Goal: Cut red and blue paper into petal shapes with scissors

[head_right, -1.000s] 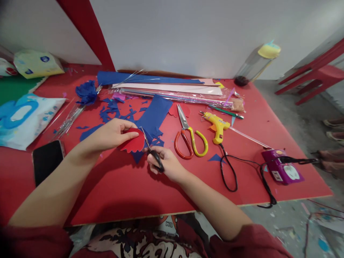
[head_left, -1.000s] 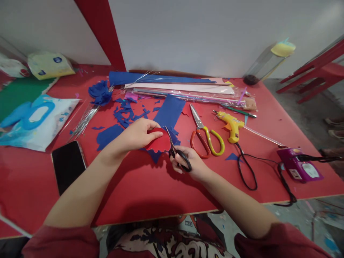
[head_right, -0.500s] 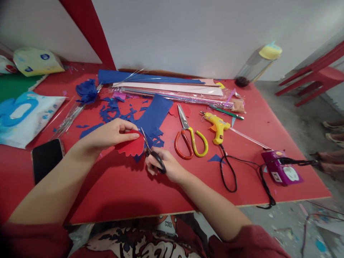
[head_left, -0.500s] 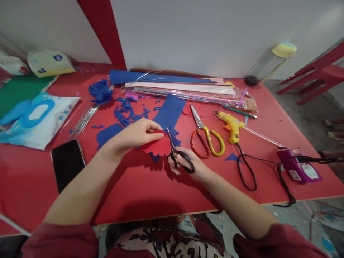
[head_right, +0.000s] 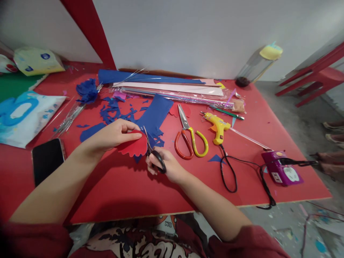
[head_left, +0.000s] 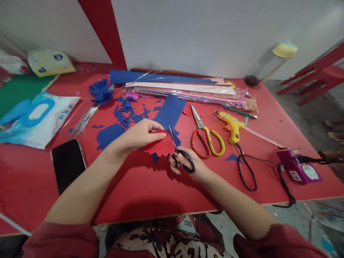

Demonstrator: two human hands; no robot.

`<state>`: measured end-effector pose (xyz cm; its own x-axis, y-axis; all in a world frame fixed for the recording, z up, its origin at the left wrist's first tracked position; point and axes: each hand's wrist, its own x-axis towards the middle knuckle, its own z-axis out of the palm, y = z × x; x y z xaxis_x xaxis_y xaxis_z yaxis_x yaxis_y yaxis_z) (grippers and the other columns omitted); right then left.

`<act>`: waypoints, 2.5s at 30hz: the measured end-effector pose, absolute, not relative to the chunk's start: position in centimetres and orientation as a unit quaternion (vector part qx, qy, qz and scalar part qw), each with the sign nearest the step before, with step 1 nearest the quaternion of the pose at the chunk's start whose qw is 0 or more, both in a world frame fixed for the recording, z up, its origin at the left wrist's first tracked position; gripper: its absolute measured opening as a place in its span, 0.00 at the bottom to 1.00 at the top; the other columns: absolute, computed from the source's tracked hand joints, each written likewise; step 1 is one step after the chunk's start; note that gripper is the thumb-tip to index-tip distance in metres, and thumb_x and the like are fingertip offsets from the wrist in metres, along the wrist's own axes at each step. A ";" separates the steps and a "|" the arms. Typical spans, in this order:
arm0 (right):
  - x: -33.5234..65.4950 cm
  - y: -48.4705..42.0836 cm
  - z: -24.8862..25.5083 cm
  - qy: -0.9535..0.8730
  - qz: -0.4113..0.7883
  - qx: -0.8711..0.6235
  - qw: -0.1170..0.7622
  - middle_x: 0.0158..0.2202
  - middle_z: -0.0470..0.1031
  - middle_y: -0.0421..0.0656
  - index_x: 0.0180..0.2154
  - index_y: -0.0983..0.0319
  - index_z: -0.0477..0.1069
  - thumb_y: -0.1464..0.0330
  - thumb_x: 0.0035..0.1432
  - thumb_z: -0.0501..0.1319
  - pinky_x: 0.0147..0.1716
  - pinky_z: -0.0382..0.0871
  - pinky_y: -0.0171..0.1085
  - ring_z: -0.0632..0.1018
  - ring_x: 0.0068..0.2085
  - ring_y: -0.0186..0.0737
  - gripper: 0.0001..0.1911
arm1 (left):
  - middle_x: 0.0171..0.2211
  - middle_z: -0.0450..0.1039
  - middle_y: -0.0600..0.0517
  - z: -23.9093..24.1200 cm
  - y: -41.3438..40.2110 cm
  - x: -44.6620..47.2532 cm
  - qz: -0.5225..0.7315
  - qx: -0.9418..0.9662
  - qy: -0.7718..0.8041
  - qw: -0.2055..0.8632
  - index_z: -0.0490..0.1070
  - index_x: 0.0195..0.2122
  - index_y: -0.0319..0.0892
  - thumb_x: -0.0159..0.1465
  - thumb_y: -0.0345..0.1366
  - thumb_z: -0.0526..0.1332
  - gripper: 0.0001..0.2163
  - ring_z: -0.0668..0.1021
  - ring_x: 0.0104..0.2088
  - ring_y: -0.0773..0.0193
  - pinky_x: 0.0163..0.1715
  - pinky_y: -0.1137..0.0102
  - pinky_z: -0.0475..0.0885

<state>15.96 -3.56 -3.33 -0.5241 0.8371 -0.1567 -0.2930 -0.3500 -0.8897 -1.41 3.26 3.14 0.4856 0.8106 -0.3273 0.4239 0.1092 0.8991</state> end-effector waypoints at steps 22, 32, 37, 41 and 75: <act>15.9 -3.6 -3.6 -0.438 0.756 -0.309 0.376 0.20 0.61 0.33 0.29 0.63 0.60 0.50 0.48 0.63 0.15 0.50 0.29 0.63 0.16 0.25 0.24 | 0.16 0.65 0.57 2.9 3.6 -2.0 0.170 0.662 0.460 0.567 0.71 0.23 0.37 0.54 0.37 0.60 0.09 0.62 0.15 0.75 0.16 0.77 0.56; 15.9 -3.6 -3.8 -0.419 0.766 -0.310 0.376 0.20 0.61 0.34 0.31 0.64 0.63 0.51 0.46 0.65 0.15 0.49 0.29 0.63 0.16 0.24 0.24 | 0.16 0.67 0.57 2.9 3.9 -2.2 0.167 0.678 0.438 0.566 0.72 0.24 0.36 0.54 0.36 0.60 0.08 0.64 0.17 0.75 0.19 0.78 0.61; 15.9 -3.6 -3.8 -0.414 0.769 -0.309 0.376 0.20 0.61 0.34 0.31 0.65 0.65 0.51 0.45 0.65 0.14 0.49 0.29 0.62 0.15 0.24 0.24 | 0.23 0.73 0.53 2.6 4.1 -2.4 0.168 0.691 0.430 0.556 0.73 0.24 0.37 0.53 0.37 0.60 0.08 0.71 0.24 0.71 0.25 0.77 0.66; 15.9 -3.6 -3.7 -0.410 0.771 -0.317 0.369 0.20 0.61 0.33 0.32 0.66 0.66 0.52 0.45 0.66 0.14 0.49 0.29 0.62 0.15 0.24 0.24 | 0.25 0.73 0.53 2.4 4.2 -2.6 0.162 0.712 0.427 0.533 0.72 0.26 0.38 0.54 0.38 0.59 0.08 0.72 0.25 0.69 0.27 0.75 0.67; 16.3 -3.6 -3.4 -0.480 0.754 -0.288 0.343 0.22 0.63 0.36 0.29 0.64 0.62 0.51 0.51 0.61 0.19 0.55 0.31 0.65 0.19 0.26 0.22 | 0.17 0.60 0.63 3.6 3.3 -2.8 0.105 0.736 0.468 0.477 0.60 0.40 0.43 0.56 0.32 0.59 0.11 0.61 0.15 0.73 0.15 0.77 0.55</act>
